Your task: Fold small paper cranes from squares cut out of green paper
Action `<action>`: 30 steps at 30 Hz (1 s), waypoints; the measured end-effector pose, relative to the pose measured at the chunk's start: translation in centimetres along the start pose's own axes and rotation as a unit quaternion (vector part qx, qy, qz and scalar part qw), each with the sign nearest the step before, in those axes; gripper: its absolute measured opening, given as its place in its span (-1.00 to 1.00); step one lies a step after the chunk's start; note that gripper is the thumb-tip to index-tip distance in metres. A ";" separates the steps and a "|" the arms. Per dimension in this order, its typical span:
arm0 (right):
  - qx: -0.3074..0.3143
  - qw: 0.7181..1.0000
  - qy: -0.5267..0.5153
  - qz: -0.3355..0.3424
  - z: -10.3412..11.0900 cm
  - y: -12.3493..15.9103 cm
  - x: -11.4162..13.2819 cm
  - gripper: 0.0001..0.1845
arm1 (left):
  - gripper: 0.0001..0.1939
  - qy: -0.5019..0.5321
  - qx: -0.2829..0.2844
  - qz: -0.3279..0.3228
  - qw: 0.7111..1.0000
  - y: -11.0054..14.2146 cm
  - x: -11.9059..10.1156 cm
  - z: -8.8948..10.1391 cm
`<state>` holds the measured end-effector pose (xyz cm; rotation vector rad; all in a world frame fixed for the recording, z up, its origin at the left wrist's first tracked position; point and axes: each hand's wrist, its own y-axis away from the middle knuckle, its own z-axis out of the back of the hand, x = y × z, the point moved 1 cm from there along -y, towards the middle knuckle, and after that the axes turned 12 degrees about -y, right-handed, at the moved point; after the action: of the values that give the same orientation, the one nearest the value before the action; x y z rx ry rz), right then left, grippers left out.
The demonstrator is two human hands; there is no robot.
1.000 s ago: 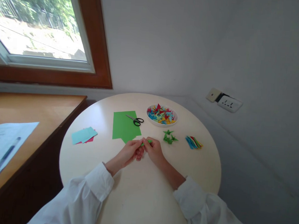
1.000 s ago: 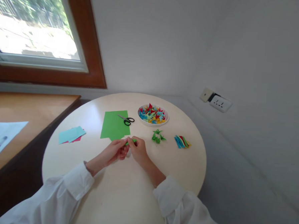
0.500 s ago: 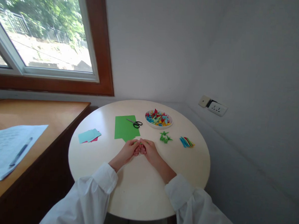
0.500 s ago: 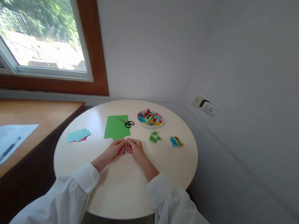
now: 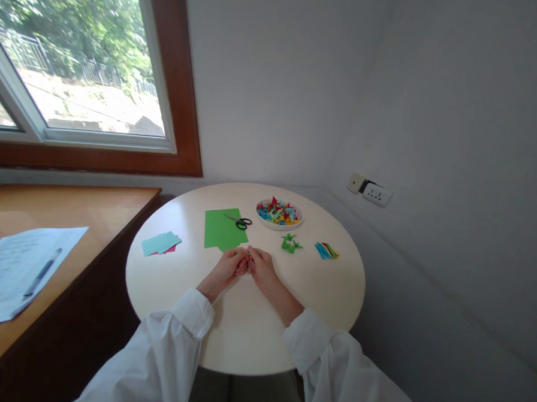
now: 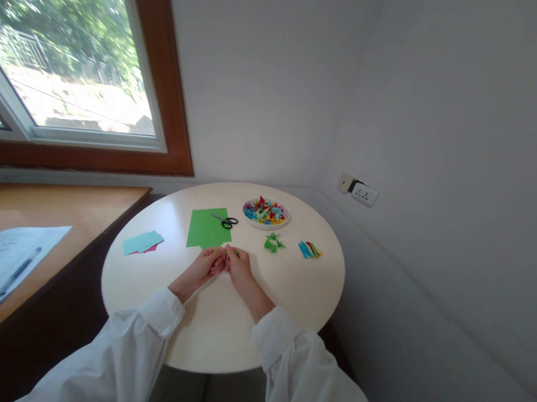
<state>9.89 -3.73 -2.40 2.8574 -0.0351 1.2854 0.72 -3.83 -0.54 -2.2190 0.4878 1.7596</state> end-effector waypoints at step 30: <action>0.027 0.998 -0.044 -0.035 0.0 0.1 -0.1 -0.60 | -0.59 0.073 -0.010 0.015 0.997 0.1 0.7 0.6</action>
<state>9.84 -3.82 -2.46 2.9299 0.0981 1.1656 0.25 -3.77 -1.34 -2.3788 0.5388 1.6298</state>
